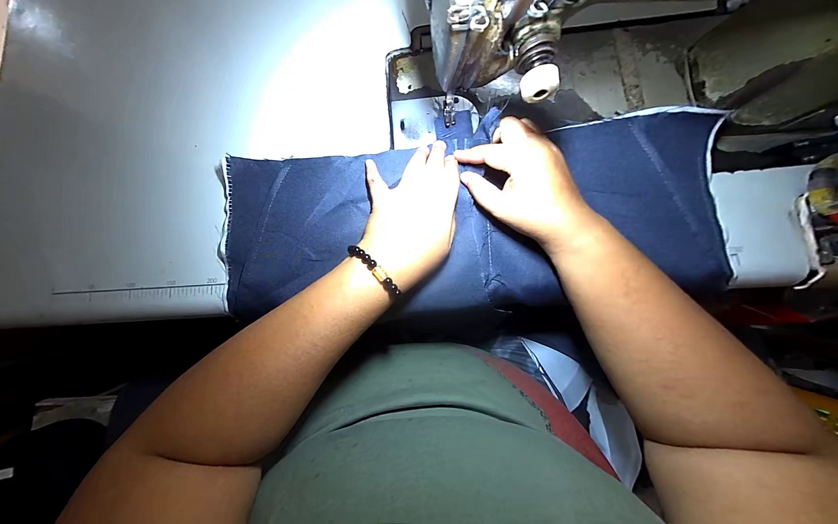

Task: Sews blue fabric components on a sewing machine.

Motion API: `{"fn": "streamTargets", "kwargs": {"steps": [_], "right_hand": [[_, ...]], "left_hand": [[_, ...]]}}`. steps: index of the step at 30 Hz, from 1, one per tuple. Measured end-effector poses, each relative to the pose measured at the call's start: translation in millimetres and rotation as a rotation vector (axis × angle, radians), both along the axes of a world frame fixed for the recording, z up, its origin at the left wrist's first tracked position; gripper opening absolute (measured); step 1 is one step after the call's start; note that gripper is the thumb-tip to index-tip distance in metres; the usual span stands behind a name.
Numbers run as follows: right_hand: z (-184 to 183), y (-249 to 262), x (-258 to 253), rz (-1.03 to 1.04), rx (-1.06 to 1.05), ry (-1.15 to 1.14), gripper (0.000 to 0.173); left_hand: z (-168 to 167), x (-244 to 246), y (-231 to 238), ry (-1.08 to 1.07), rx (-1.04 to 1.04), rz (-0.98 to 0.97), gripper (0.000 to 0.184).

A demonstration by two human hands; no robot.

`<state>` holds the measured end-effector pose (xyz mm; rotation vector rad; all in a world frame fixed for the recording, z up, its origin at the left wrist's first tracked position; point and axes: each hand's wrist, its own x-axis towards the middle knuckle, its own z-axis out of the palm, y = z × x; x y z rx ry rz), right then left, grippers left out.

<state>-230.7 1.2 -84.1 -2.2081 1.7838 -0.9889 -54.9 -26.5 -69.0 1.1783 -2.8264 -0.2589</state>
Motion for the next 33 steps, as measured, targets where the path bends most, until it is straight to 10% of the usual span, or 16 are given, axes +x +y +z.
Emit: {"fn": "streamTargets", "kwargs": {"steps": [33], "right_hand": [[5,-29,-17,0.021,0.071,0.035,0.033]], "left_hand": [[15,-18,-30,-0.195,-0.011,-0.057,0.051]]}}
